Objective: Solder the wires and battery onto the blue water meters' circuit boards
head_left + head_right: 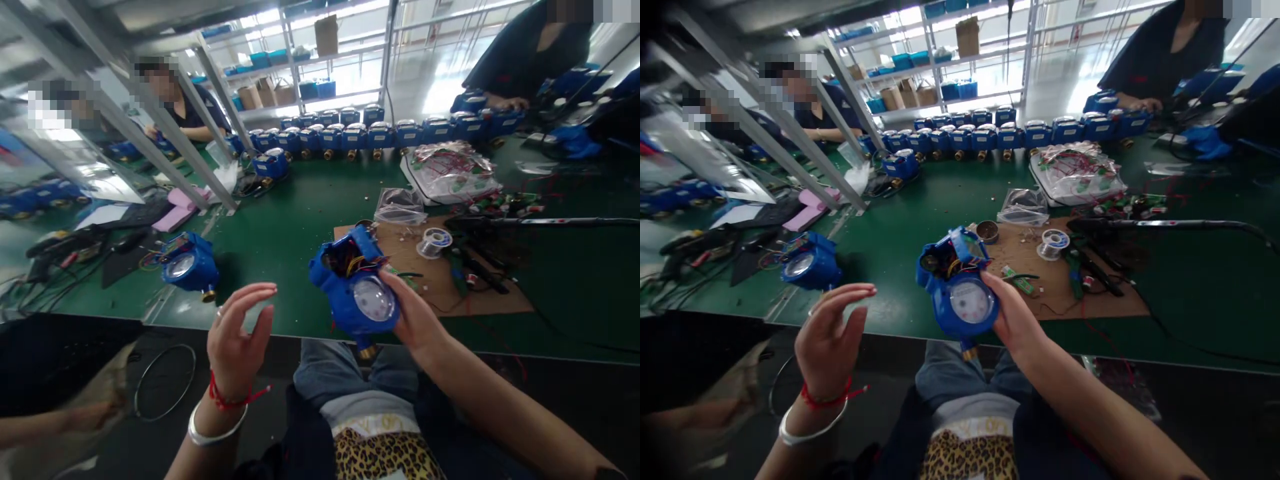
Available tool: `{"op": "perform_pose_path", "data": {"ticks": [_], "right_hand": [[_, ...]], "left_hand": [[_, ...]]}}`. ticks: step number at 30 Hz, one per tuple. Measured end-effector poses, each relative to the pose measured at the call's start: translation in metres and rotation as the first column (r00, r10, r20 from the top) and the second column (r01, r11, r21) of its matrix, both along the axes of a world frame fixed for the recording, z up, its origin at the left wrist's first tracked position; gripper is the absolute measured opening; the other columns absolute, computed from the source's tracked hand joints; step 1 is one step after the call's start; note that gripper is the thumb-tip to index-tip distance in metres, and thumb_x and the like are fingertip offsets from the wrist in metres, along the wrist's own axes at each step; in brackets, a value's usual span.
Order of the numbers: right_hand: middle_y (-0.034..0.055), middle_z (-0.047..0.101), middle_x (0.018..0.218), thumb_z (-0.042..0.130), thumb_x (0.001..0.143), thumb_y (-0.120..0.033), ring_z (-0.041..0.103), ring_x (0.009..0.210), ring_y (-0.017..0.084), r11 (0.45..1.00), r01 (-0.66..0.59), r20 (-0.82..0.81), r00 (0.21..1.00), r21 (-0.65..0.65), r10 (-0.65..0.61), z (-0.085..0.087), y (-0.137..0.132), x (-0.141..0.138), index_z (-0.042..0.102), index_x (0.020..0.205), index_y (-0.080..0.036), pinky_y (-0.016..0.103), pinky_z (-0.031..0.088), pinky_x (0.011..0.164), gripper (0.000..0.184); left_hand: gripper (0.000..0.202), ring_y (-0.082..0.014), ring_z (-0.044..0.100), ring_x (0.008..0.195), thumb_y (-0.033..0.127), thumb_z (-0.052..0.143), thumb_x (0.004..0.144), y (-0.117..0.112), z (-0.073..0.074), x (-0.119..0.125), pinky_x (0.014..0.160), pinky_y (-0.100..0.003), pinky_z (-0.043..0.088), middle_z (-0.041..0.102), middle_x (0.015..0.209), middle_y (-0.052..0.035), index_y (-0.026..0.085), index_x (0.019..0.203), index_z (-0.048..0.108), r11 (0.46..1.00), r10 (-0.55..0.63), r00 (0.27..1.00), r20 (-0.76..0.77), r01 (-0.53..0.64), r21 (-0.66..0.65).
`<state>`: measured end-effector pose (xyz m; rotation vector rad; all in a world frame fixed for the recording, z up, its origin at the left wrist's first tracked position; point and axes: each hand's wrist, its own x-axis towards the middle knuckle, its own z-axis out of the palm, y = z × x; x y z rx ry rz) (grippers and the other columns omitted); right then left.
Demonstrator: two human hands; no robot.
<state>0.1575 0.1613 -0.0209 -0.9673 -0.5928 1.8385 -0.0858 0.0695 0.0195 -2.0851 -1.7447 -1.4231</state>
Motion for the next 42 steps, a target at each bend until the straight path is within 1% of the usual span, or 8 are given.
{"op": "perform_pose_path", "data": {"ticks": [3, 6, 12, 22, 25, 29, 35, 42], "right_hand": [[0.0033, 0.073, 0.079, 0.069, 0.077, -0.036, 0.07, 0.078, 0.02, 0.99, -0.134, -0.023, 0.991, -0.048, 0.133, -0.006, -0.003, -0.05, 0.066, 0.091, -0.015, 0.031, 0.058, 0.07, 0.025], [0.0044, 0.074, 0.082, 0.071, 0.073, -0.038, 0.069, 0.076, 0.019, 0.978, -0.204, -0.002, 0.979, -0.035, 0.204, -0.012, -0.007, -0.069, 0.068, 0.089, -0.014, 0.029, 0.057, 0.071, 0.029], [0.007, 0.074, 0.089, 0.075, 0.069, -0.042, 0.068, 0.077, 0.019, 0.979, -0.203, 0.094, 0.975, 0.015, 0.201, -0.025, -0.005, -0.077, 0.071, 0.092, -0.013, 0.029, 0.053, 0.074, 0.038], [0.007, 0.074, 0.094, 0.065, 0.077, -0.051, 0.069, 0.085, 0.023, 0.931, -0.364, 0.295, 0.894, 0.036, 0.338, -0.024, 0.006, -0.067, 0.067, 0.113, -0.016, 0.031, 0.054, 0.066, 0.05], [0.0078, 0.071, 0.111, 0.062, 0.08, -0.048, 0.066, 0.103, 0.026, 0.927, -0.356, 0.416, 0.865, 0.117, 0.279, -0.024, 0.007, -0.065, 0.064, 0.119, -0.019, 0.039, 0.054, 0.086, 0.049], [0.011, 0.055, 0.137, 0.062, 0.081, -0.042, 0.051, 0.128, 0.025, 0.888, -0.324, 0.566, 0.819, 0.325, 0.091, -0.027, 0.01, -0.061, 0.05, 0.136, -0.017, 0.043, 0.038, 0.111, 0.061], [0.0091, 0.05, 0.142, 0.057, 0.087, -0.033, 0.045, 0.133, 0.022, 0.672, -0.414, 0.691, 0.692, 0.615, -0.207, -0.01, 0.013, -0.057, 0.055, 0.131, -0.021, 0.044, 0.034, 0.114, 0.046], [0.0113, 0.055, 0.136, 0.056, 0.089, -0.032, 0.048, 0.129, 0.022, 0.583, -0.492, 0.726, 0.631, 0.647, -0.274, -0.001, 0.001, -0.064, 0.052, 0.132, -0.017, 0.042, 0.037, 0.113, 0.046]], "left_hand": [[0.029, -0.0209, 0.059, 0.113, 0.021, 0.062, 0.088, 0.011, 0.014, -0.001, 0.099, -0.04, 0.051, 0.061, 0.121, -0.0088, 0.021, 0.117, 0.057, 0.999, 0.016, 0.999, 0.039, -0.014, -0.04], [0.04, -0.0218, 0.052, 0.124, 0.024, 0.062, 0.088, 0.022, 0.016, -0.004, 0.105, -0.042, 0.047, 0.053, 0.133, -0.0085, 0.024, 0.127, 0.053, 0.995, -0.028, 0.996, -0.087, 0.02, -0.1], [0.047, -0.0264, 0.041, 0.135, 0.013, 0.054, 0.09, 0.053, -0.001, -0.019, 0.109, -0.05, 0.042, 0.035, 0.15, -0.0094, 0.028, 0.134, 0.05, 0.941, -0.228, 0.952, -0.203, 0.162, -0.295], [0.034, -0.0196, 0.056, 0.115, 0.002, 0.053, 0.085, 0.085, -0.018, -0.02, 0.097, -0.039, 0.051, 0.054, 0.127, -0.0093, 0.022, 0.112, 0.061, 0.943, -0.299, 0.939, -0.171, 0.263, -0.203], [0.033, -0.0192, 0.054, 0.116, 0.002, 0.053, 0.085, 0.083, -0.016, -0.018, 0.098, -0.039, 0.05, 0.053, 0.127, -0.0092, 0.021, 0.111, 0.061, 0.945, -0.292, 0.94, -0.178, 0.255, -0.205], [0.032, -0.0189, 0.054, 0.116, 0.002, 0.051, 0.086, 0.076, -0.016, -0.015, 0.098, -0.039, 0.05, 0.052, 0.129, -0.0088, 0.022, 0.109, 0.061, 0.955, -0.268, 0.949, -0.165, 0.239, -0.177], [0.03, -0.0193, 0.051, 0.121, 0.003, 0.048, 0.088, 0.067, -0.022, -0.005, 0.1, -0.039, 0.05, 0.049, 0.132, -0.0098, 0.021, 0.109, 0.06, 0.967, -0.243, 0.955, -0.172, 0.224, -0.125], [0.038, -0.0202, 0.051, 0.123, 0.005, 0.05, 0.089, 0.06, -0.028, 0.005, 0.102, -0.042, 0.049, 0.05, 0.132, -0.0108, 0.022, 0.123, 0.051, 0.988, -0.154, 0.983, -0.105, 0.151, -0.035]]}}
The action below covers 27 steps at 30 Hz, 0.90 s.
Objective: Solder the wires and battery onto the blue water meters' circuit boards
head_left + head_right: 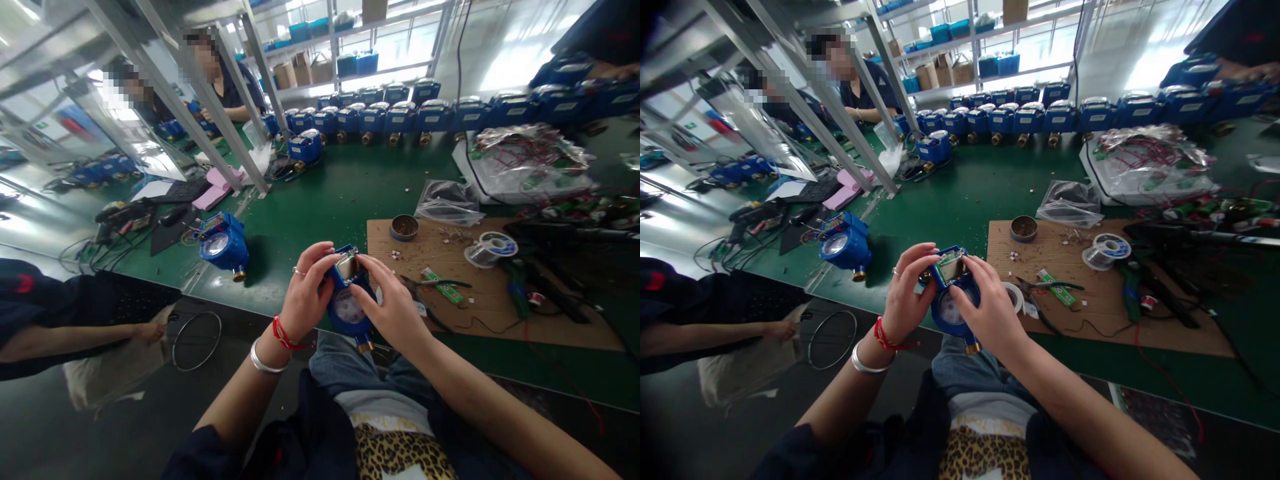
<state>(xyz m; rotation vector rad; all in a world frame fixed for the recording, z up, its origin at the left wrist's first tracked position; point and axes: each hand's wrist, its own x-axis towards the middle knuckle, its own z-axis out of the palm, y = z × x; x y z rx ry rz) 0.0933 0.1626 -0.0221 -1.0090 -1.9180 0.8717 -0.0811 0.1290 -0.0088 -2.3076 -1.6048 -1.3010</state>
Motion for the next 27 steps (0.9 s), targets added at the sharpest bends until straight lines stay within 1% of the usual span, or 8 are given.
{"op": "perform_pose_path", "data": {"ticks": [8, 10, 12, 14, 16, 19, 24, 27], "right_hand": [[0.0079, 0.059, 0.132, 0.055, 0.088, -0.021, 0.053, 0.125, 0.02, 0.986, 0.029, -0.022, 0.999, 0.166, -0.025, -0.002, -0.001, 0.001, 0.053, 0.129, -0.021, 0.042, 0.039, 0.112, 0.042], [0.0072, 0.061, 0.131, 0.053, 0.089, -0.021, 0.054, 0.125, 0.02, 0.981, 0.039, -0.021, 0.999, 0.192, -0.036, -0.003, 0.0, 0.002, 0.052, 0.13, -0.021, 0.044, 0.037, 0.113, 0.041], [0.0065, 0.062, 0.129, 0.051, 0.09, -0.022, 0.054, 0.125, 0.021, 0.979, 0.042, -0.019, 0.999, 0.201, -0.039, -0.004, -0.001, 0.002, 0.052, 0.13, -0.022, 0.045, 0.036, 0.113, 0.04], [0.0057, 0.063, 0.128, 0.049, 0.091, -0.022, 0.056, 0.124, 0.02, 0.984, 0.04, -0.027, 0.999, 0.176, -0.035, -0.005, -0.001, 0.003, 0.052, 0.129, -0.024, 0.045, 0.036, 0.113, 0.039], [0.0057, 0.063, 0.128, 0.049, 0.091, -0.024, 0.057, 0.121, 0.02, 0.991, 0.035, -0.042, 0.999, 0.13, -0.03, -0.005, -0.001, 0.003, 0.053, 0.128, -0.025, 0.045, 0.038, 0.112, 0.037], [0.0075, 0.062, 0.128, 0.049, 0.093, -0.029, 0.058, 0.12, 0.021, 0.998, 0.014, -0.065, 0.998, 0.064, -0.01, -0.005, 0.0, 0.004, 0.052, 0.128, -0.025, 0.046, 0.04, 0.11, 0.035], [0.0106, 0.059, 0.13, 0.052, 0.092, -0.043, 0.054, 0.124, 0.023, 0.999, -0.034, -0.049, 0.998, 0.033, 0.036, -0.007, 0.001, 0.003, 0.049, 0.126, -0.023, 0.045, 0.039, 0.109, 0.04], [0.0117, 0.052, 0.137, 0.056, 0.088, -0.047, 0.048, 0.13, 0.025, 0.998, -0.049, -0.031, 0.998, 0.033, 0.05, -0.008, 0.002, 0.0, 0.049, 0.124, -0.022, 0.045, 0.037, 0.11, 0.044]], "left_hand": [[0.052, -0.0214, 0.05, 0.124, 0.008, 0.052, 0.085, -0.002, -0.017, -0.007, 0.105, -0.043, 0.045, 0.051, 0.133, -0.0114, 0.022, 0.134, 0.04, 0.99, 0.135, 0.978, 0.157, -0.127, -0.058], [0.048, -0.0215, 0.053, 0.118, 0.009, 0.057, 0.082, -0.003, -0.02, -0.006, 0.102, -0.043, 0.045, 0.054, 0.125, -0.0108, 0.02, 0.127, 0.045, 0.972, 0.235, 0.954, 0.187, -0.231, -0.045], [0.035, -0.0212, 0.054, 0.107, 0.012, 0.064, 0.079, -0.004, -0.021, -0.004, 0.095, -0.041, 0.047, 0.056, 0.111, -0.0086, 0.018, 0.111, 0.051, 0.938, 0.345, 0.917, 0.201, -0.347, -0.029], [0.024, -0.0208, 0.053, 0.101, 0.014, 0.067, 0.077, -0.005, -0.02, 0.0, 0.09, -0.04, 0.047, 0.054, 0.103, -0.0067, 0.017, 0.096, 0.054, 0.91, 0.414, 0.892, 0.182, -0.413, -0.046], [0.014, -0.0212, 0.052, 0.102, 0.014, 0.066, 0.078, -0.007, -0.019, 0.004, 0.089, -0.039, 0.047, 0.054, 0.105, -0.007, 0.017, 0.088, 0.056, 0.907, 0.421, 0.894, 0.153, -0.413, -0.086], [0.006, -0.0231, 0.051, 0.111, 0.015, 0.063, 0.082, -0.009, -0.018, 0.01, 0.094, -0.042, 0.045, 0.055, 0.116, -0.0082, 0.017, 0.08, 0.058, 0.925, 0.377, 0.913, 0.158, -0.361, -0.121], [0.008, -0.0228, 0.05, 0.118, 0.014, 0.061, 0.084, -0.007, -0.017, 0.017, 0.099, -0.043, 0.044, 0.053, 0.128, -0.0096, 0.017, 0.091, 0.058, 0.941, 0.329, 0.924, 0.193, -0.304, -0.148], [0.004, -0.0232, 0.049, 0.121, 0.015, 0.059, 0.087, -0.004, -0.015, 0.022, 0.1, -0.044, 0.044, 0.052, 0.131, -0.0104, 0.017, 0.091, 0.058, 0.952, 0.303, 0.937, 0.172, -0.288, -0.105]]}}
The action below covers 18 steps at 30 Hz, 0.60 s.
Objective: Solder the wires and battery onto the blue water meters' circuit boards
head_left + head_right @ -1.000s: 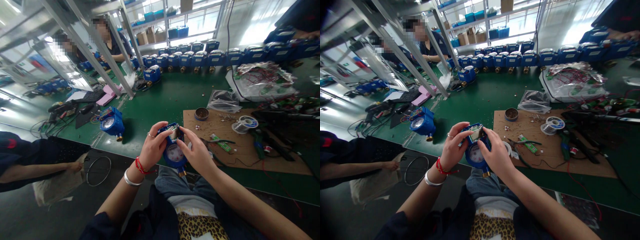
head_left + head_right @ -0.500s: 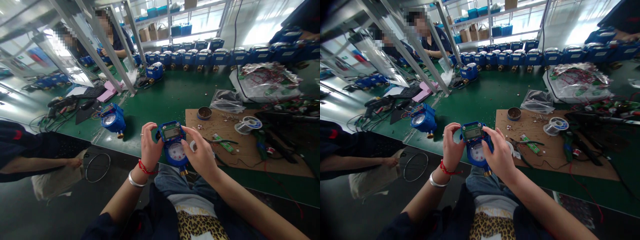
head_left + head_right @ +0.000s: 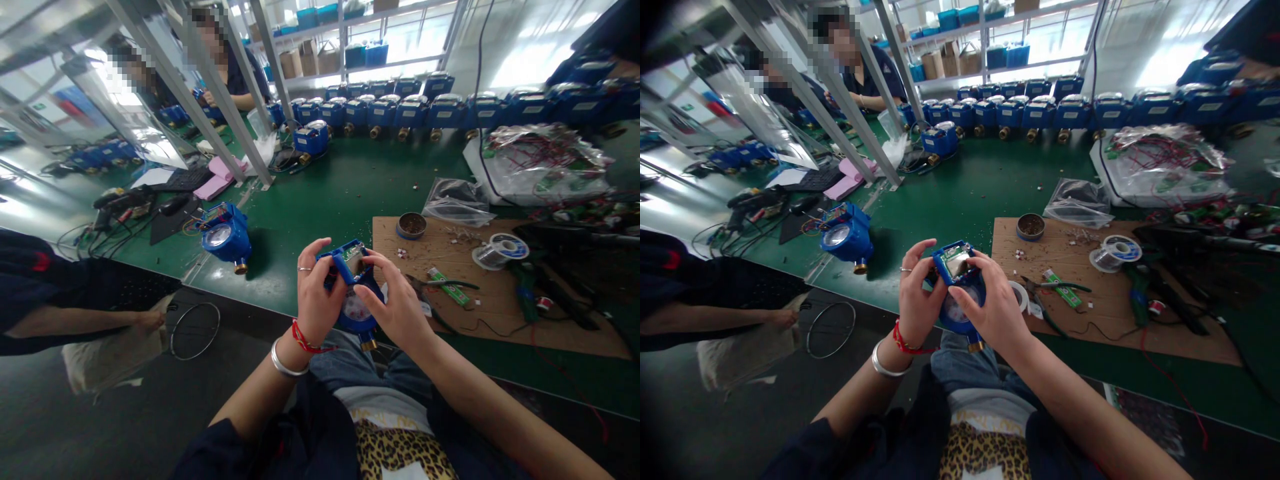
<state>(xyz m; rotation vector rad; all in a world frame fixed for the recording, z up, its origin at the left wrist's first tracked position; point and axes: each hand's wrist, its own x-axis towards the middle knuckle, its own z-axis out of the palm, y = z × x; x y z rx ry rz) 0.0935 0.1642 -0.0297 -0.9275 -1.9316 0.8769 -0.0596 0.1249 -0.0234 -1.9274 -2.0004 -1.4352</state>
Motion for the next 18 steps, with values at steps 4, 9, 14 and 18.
{"op": "perform_pose_path", "data": {"ticks": [4, 9, 14, 18], "right_hand": [[0.0118, 0.056, 0.13, 0.06, 0.085, -0.047, 0.051, 0.124, 0.025, 0.996, 0.061, -0.011, 0.998, -0.065, -0.062, -0.001, 0.004, -0.003, 0.049, 0.121, -0.022, 0.046, 0.038, 0.108, 0.045], [0.0098, 0.057, 0.127, 0.064, 0.081, -0.044, 0.055, 0.119, 0.024, 0.972, 0.062, -0.124, 0.988, -0.226, -0.092, -0.008, 0.01, -0.004, 0.048, 0.124, -0.022, 0.044, 0.04, 0.107, 0.051], [0.0083, 0.053, 0.138, 0.062, 0.084, -0.042, 0.054, 0.124, 0.022, 0.913, -0.093, -0.378, 0.923, -0.397, -0.07, -0.019, 0.01, -0.007, 0.043, 0.133, -0.025, 0.039, 0.041, 0.108, 0.055], [0.0098, 0.049, 0.143, 0.059, 0.085, -0.042, 0.049, 0.13, 0.024, 0.9, -0.088, -0.407, 0.907, -0.427, -0.105, -0.022, 0.012, -0.008, 0.043, 0.136, -0.023, 0.042, 0.04, 0.109, 0.057]], "left_hand": [[0.007, -0.0256, 0.043, 0.13, 0.015, 0.057, 0.088, 0.001, 0.003, 0.004, 0.106, -0.05, 0.041, 0.047, 0.137, -0.011, 0.017, 0.095, 0.057, 0.997, -0.034, 0.992, -0.123, 0.042, 0.066], [0.017, -0.0273, 0.037, 0.135, 0.017, 0.058, 0.087, -0.001, 0.006, 0.005, 0.109, -0.053, 0.039, 0.044, 0.14, -0.0115, 0.019, 0.104, 0.056, 0.99, -0.142, 0.97, -0.197, 0.14, -0.028], [0.016, -0.0278, 0.036, 0.136, 0.02, 0.055, 0.089, -0.003, 0.006, 0.009, 0.111, -0.052, 0.038, 0.044, 0.14, -0.0138, 0.016, 0.105, 0.054, 0.984, -0.169, 0.972, -0.166, 0.155, -0.092], [0.011, -0.0272, 0.039, 0.134, 0.017, 0.051, 0.091, -0.003, 0.006, 0.013, 0.111, -0.052, 0.039, 0.044, 0.14, -0.0142, 0.015, 0.101, 0.054, 0.984, -0.157, 0.979, -0.133, 0.143, -0.106]]}}
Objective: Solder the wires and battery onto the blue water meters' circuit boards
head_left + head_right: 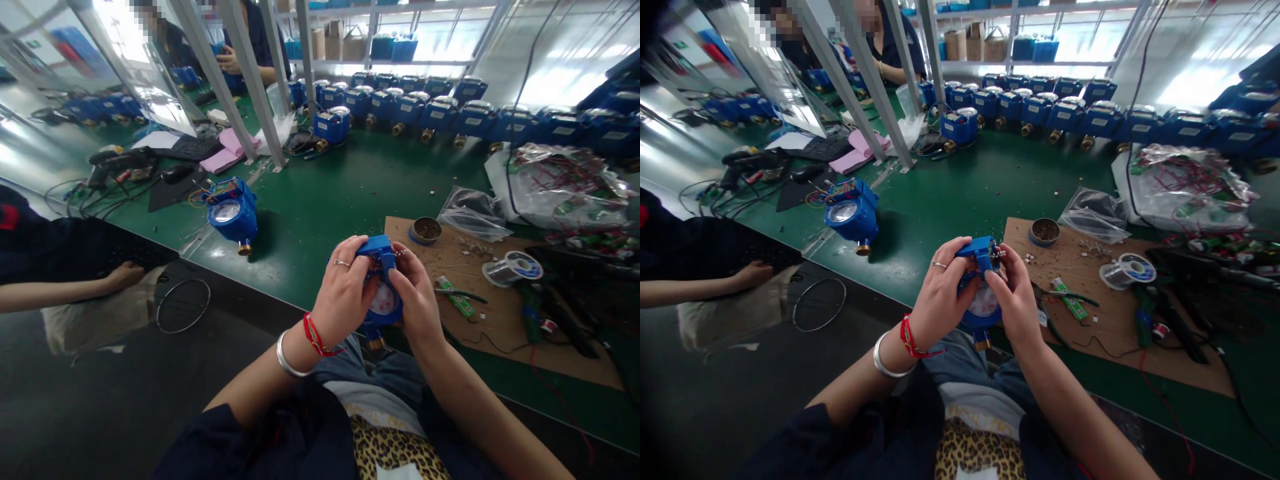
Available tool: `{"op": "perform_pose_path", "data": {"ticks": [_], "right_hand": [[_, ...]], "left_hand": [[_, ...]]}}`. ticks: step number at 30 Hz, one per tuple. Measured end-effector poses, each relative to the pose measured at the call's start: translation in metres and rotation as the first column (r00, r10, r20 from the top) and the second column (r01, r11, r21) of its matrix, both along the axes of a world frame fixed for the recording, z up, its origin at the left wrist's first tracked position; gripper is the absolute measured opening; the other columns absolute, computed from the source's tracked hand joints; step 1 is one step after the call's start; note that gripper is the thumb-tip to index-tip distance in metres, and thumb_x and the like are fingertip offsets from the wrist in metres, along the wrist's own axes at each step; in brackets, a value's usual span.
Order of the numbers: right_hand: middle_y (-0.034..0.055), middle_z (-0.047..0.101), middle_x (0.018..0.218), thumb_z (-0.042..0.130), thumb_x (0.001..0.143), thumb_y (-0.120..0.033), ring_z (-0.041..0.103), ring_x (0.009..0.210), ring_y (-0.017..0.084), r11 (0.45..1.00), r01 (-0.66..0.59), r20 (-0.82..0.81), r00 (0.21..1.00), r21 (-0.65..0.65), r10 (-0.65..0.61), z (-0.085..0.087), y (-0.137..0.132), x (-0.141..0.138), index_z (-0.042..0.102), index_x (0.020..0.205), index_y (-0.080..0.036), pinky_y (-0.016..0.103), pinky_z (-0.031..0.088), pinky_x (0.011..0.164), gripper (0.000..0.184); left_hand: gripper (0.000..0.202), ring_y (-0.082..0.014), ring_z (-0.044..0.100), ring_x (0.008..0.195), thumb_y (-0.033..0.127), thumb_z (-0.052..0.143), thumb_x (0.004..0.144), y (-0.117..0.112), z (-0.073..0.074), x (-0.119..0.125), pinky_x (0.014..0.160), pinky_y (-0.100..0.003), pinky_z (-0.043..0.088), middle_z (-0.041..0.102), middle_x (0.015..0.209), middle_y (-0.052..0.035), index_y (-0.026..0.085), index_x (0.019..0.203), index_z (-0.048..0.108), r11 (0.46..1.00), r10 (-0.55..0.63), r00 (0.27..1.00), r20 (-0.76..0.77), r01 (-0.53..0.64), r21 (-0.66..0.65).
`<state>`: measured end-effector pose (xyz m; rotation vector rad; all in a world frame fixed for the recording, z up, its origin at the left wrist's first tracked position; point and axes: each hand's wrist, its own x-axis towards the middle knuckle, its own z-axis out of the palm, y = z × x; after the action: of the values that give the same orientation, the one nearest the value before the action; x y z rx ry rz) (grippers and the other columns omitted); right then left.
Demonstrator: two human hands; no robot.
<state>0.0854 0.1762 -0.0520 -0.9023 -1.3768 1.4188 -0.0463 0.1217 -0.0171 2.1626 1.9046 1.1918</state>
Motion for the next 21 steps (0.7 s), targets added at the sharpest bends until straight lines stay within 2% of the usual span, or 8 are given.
{"op": "perform_pose_path", "data": {"ticks": [8, 12, 21], "right_hand": [[0.0096, 0.054, 0.139, 0.058, 0.084, -0.041, 0.051, 0.128, 0.026, 0.994, 0.024, -0.067, 0.997, -0.109, -0.031, -0.009, 0.01, 0.005, 0.054, 0.13, -0.021, 0.044, 0.041, 0.107, 0.05], [0.01, 0.058, 0.134, 0.053, 0.087, -0.044, 0.058, 0.12, 0.026, 0.993, 0.042, -0.032, 0.998, -0.11, -0.046, -0.016, 0.013, 0.008, 0.053, 0.133, -0.021, 0.043, 0.044, 0.102, 0.051], [0.0099, 0.057, 0.135, 0.06, 0.083, -0.043, 0.053, 0.126, 0.029, 0.994, 0.063, 0.029, 0.998, -0.088, -0.061, -0.002, 0.005, 0.0, 0.055, 0.132, -0.023, 0.046, 0.045, 0.103, 0.053]], "left_hand": [[0.013, -0.0275, 0.043, 0.132, 0.015, 0.046, 0.092, 0.009, 0.0, 0.009, 0.111, -0.049, 0.041, 0.049, 0.136, -0.0179, 0.01, 0.097, 0.057, 0.998, 0.046, 0.999, -0.009, -0.045, 0.044], [0.015, -0.0274, 0.045, 0.13, 0.014, 0.045, 0.092, 0.012, 0.0, 0.012, 0.11, -0.05, 0.042, 0.05, 0.134, -0.018, 0.01, 0.098, 0.058, 0.997, 0.055, 0.998, -0.016, -0.054, 0.053], [0.024, -0.0253, 0.042, 0.133, 0.021, 0.045, 0.093, 0.005, 0.003, 0.007, 0.115, -0.043, 0.038, 0.047, 0.139, -0.0173, 0.01, 0.109, 0.059, 0.997, 0.081, 0.996, -0.038, -0.081, -0.003]]}}
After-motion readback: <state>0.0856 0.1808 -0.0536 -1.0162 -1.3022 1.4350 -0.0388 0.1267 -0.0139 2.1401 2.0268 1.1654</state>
